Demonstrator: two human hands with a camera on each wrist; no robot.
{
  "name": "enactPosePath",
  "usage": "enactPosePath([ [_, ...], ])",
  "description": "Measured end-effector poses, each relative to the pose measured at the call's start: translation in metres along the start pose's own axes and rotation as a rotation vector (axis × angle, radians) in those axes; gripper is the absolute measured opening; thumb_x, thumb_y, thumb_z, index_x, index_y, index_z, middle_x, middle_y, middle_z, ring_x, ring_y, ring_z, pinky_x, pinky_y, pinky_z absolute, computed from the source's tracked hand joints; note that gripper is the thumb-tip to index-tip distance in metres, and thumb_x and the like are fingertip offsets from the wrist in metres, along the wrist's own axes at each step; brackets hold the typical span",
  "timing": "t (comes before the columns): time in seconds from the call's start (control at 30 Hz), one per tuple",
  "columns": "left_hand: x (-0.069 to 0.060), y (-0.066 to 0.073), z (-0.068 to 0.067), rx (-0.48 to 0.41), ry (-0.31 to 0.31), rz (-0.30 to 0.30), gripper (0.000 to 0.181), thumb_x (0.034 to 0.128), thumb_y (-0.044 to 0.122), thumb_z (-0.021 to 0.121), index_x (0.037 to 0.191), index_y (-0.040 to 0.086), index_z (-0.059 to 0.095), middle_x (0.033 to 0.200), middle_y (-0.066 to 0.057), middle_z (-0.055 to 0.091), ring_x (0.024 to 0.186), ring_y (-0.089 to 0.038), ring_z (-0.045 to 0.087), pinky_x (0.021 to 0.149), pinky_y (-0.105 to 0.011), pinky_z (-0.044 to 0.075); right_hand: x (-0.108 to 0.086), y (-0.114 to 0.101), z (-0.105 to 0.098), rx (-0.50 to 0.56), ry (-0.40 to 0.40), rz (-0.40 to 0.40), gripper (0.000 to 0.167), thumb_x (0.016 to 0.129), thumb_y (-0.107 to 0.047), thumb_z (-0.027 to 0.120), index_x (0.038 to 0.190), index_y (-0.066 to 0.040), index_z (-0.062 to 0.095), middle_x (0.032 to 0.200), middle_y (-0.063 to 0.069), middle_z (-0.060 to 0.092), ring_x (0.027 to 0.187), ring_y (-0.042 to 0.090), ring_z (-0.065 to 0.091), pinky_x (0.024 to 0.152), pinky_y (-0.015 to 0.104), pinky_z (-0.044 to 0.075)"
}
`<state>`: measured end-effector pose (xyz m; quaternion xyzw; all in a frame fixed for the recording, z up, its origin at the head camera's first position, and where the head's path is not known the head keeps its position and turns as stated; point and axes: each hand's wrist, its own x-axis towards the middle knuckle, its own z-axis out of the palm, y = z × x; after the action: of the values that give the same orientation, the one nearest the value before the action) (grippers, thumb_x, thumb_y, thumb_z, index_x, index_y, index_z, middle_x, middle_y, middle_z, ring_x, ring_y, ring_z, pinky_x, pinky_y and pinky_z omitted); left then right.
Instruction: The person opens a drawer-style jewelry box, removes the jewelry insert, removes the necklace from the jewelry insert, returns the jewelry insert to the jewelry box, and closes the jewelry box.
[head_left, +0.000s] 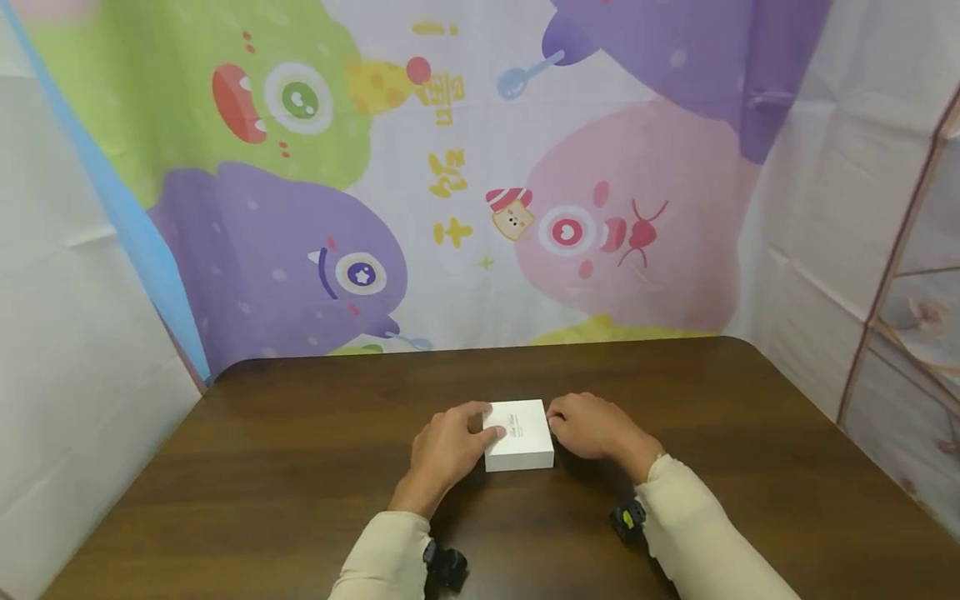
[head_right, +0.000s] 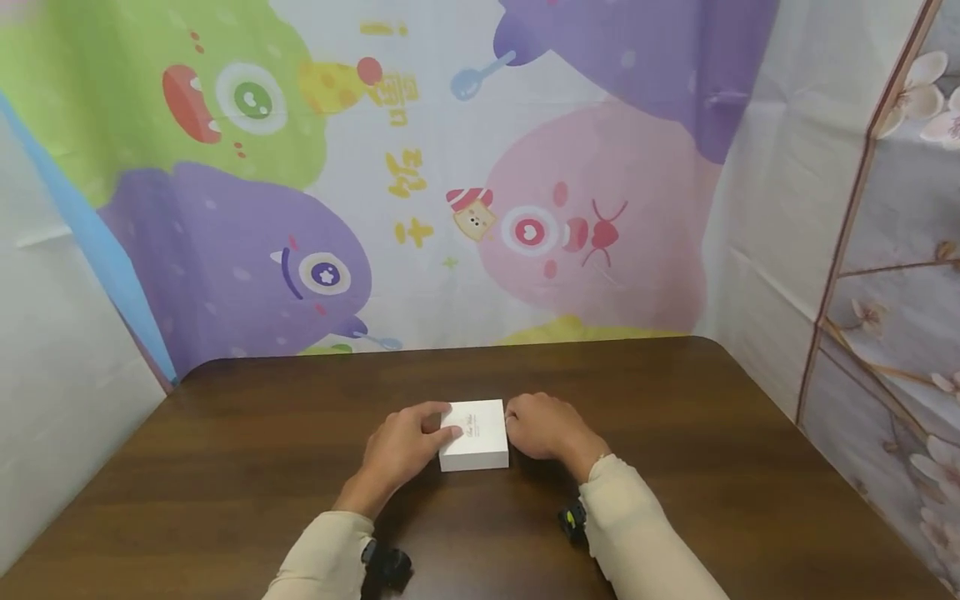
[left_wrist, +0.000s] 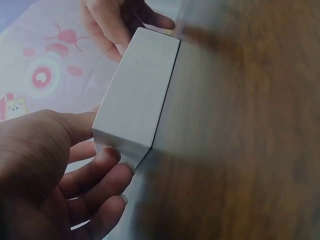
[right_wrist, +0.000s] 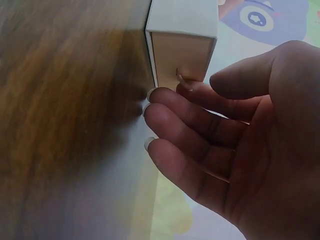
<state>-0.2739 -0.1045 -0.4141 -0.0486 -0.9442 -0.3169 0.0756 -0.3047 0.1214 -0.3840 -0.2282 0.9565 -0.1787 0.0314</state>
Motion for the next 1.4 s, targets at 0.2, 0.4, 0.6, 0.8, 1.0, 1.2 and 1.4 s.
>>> enactPosePath([
  [0.2,0.0001,0.0003,0.0036,-0.018,0.017,0.009,0.045,0.0877,0.045,0.076,0.128,0.025,0.069,0.098,0.003,0.072,0.083,-0.015,0.064,0.069,-0.042,0.045,-0.0031,0.0018,0.0005,0.005,0.009,-0.003,0.021,0.099,-0.016,0.053,0.083,-0.017,0.066,0.070,-0.004,0.054,0.062,0.015,0.048,0.061,0.035,0.040],
  [0.4,0.0027,-0.0008,0.0020,-0.006,0.012,0.007,0.045,0.0877,0.046,0.075,0.127,0.026,0.069,0.095,0.005,0.072,0.080,-0.013,0.063,0.069,-0.042,0.045,-0.0015,-0.0001,0.0006,0.009,0.007,0.013,0.015,0.098,-0.016,0.056,0.092,-0.016,0.071,0.081,-0.006,0.059,0.068,0.015,0.051,0.065,0.037,0.042],
  [0.6,0.0028,-0.0015,0.0001,-0.011,0.004,0.007,0.046,0.0876,0.047,0.075,0.128,0.025,0.069,0.092,0.008,0.070,0.076,-0.011,0.060,0.064,-0.038,0.042,-0.0004,-0.0021,0.0008,-0.008,-0.004,0.014,0.012,0.096,-0.014,0.060,0.092,-0.017,0.071,0.085,-0.006,0.062,0.073,0.015,0.053,0.068,0.038,0.045],
  [0.8,0.0050,-0.0009,0.0002,-0.028,0.017,0.011,0.047,0.0879,0.048,0.074,0.129,0.025,0.068,0.092,0.008,0.069,0.077,-0.012,0.061,0.066,-0.040,0.043,-0.0005,-0.0014,-0.0004,-0.044,0.015,0.011,0.010,0.094,-0.011,0.062,0.093,-0.016,0.071,0.091,-0.005,0.065,0.078,0.014,0.055,0.071,0.040,0.048],
  [1.0,0.0056,-0.0023,0.0028,-0.028,0.001,0.006,0.048,0.0880,0.047,0.075,0.130,0.024,0.068,0.091,0.009,0.067,0.075,-0.011,0.058,0.066,-0.039,0.042,-0.0027,0.0007,0.0023,-0.031,0.016,0.009,0.008,0.093,-0.011,0.063,0.089,-0.017,0.068,0.086,-0.006,0.062,0.075,0.014,0.054,0.068,0.040,0.047],
  [1.2,0.0065,-0.0011,0.0024,-0.031,0.017,0.009,0.048,0.0880,0.046,0.075,0.130,0.024,0.068,0.089,0.009,0.066,0.074,-0.012,0.057,0.065,-0.038,0.041,0.0009,0.0011,0.0035,-0.054,0.064,0.034,0.007,0.092,-0.015,0.065,0.085,-0.019,0.066,0.083,-0.007,0.062,0.075,0.014,0.055,0.067,0.041,0.047],
  [1.4,0.0050,-0.0009,0.0032,-0.033,0.013,-0.003,0.048,0.0880,0.046,0.075,0.130,0.025,0.068,0.091,0.009,0.068,0.076,-0.011,0.058,0.065,-0.038,0.042,0.0024,0.0015,0.0068,-0.067,0.052,0.062,0.008,0.093,-0.019,0.066,0.085,-0.018,0.066,0.082,-0.006,0.061,0.071,0.015,0.053,0.065,0.039,0.046],
])
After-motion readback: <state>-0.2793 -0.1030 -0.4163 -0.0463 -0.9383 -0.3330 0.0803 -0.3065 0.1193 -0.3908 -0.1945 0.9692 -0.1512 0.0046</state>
